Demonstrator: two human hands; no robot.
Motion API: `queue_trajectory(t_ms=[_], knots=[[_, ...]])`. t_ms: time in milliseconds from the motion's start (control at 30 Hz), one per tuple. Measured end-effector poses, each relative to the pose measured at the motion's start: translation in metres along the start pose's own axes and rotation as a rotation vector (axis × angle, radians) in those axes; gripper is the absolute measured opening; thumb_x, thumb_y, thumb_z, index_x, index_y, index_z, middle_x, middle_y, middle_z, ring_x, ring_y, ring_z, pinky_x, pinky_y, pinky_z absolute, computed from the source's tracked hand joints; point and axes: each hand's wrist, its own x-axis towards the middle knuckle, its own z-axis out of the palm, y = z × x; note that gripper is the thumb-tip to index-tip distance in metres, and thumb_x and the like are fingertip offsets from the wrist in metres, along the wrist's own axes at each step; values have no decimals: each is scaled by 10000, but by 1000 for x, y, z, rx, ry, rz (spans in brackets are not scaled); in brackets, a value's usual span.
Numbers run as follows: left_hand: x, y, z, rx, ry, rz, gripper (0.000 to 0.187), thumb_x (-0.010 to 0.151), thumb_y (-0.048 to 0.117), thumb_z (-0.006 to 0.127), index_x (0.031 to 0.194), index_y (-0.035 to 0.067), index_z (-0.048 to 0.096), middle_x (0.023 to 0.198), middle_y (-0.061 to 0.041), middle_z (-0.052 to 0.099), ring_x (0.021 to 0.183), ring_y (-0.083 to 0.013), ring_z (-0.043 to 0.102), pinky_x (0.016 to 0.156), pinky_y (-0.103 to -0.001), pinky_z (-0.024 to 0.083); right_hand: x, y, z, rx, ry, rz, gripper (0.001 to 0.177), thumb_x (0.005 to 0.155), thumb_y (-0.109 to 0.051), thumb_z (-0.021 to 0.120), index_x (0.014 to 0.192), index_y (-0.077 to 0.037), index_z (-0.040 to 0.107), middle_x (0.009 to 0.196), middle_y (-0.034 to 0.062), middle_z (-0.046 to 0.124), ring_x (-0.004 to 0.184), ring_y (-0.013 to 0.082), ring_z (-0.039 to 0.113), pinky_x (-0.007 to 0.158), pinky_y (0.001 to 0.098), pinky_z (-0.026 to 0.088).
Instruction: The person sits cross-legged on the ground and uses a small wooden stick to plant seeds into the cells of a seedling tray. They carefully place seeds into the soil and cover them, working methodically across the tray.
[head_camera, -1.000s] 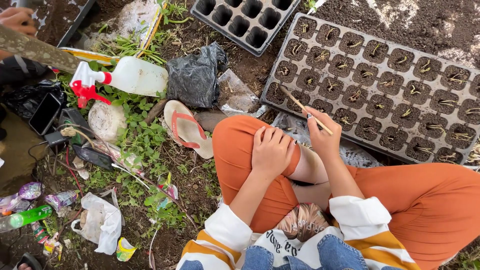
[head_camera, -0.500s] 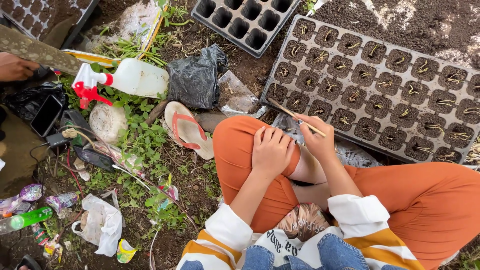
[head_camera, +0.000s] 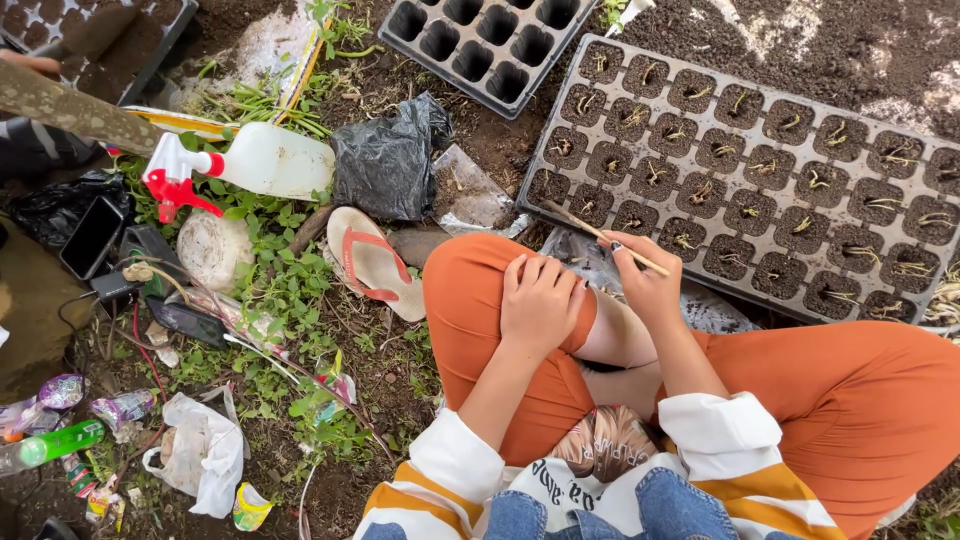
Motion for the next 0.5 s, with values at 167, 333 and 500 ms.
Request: queue_trajectory(t_ms=[167, 333, 500], knots=[[-1, 0, -2, -6, -11, 4, 255, 945, 306, 608, 765, 132, 659, 838, -47, 601, 975, -231, 625, 1057, -473, 415, -3, -8, -4, 0, 28, -8, 266, 908, 55, 632, 1051, -67, 820, 876, 156, 772, 822, 288, 712, 784, 436, 551], [-1, -1, -2, -24, -17, -3, 269, 969, 304, 596, 783, 127, 673, 831, -44, 602, 979, -227, 627, 1062, -468, 409, -17, -2, -33, -8, 101, 6, 268, 907, 58, 607, 1012, -61, 822, 831, 128, 759, 791, 226, 688, 777, 386, 542], [-1, -1, -2, 0, -24, 3, 258, 954, 316, 607, 777, 138, 664, 827, -36, 596, 969, -223, 622, 1056, -461, 409, -28, 6, -44, -86, 178, 43, 258, 917, 45, 586, 999, -39, 816, 822, 142, 753, 777, 246, 669, 742, 376, 532]])
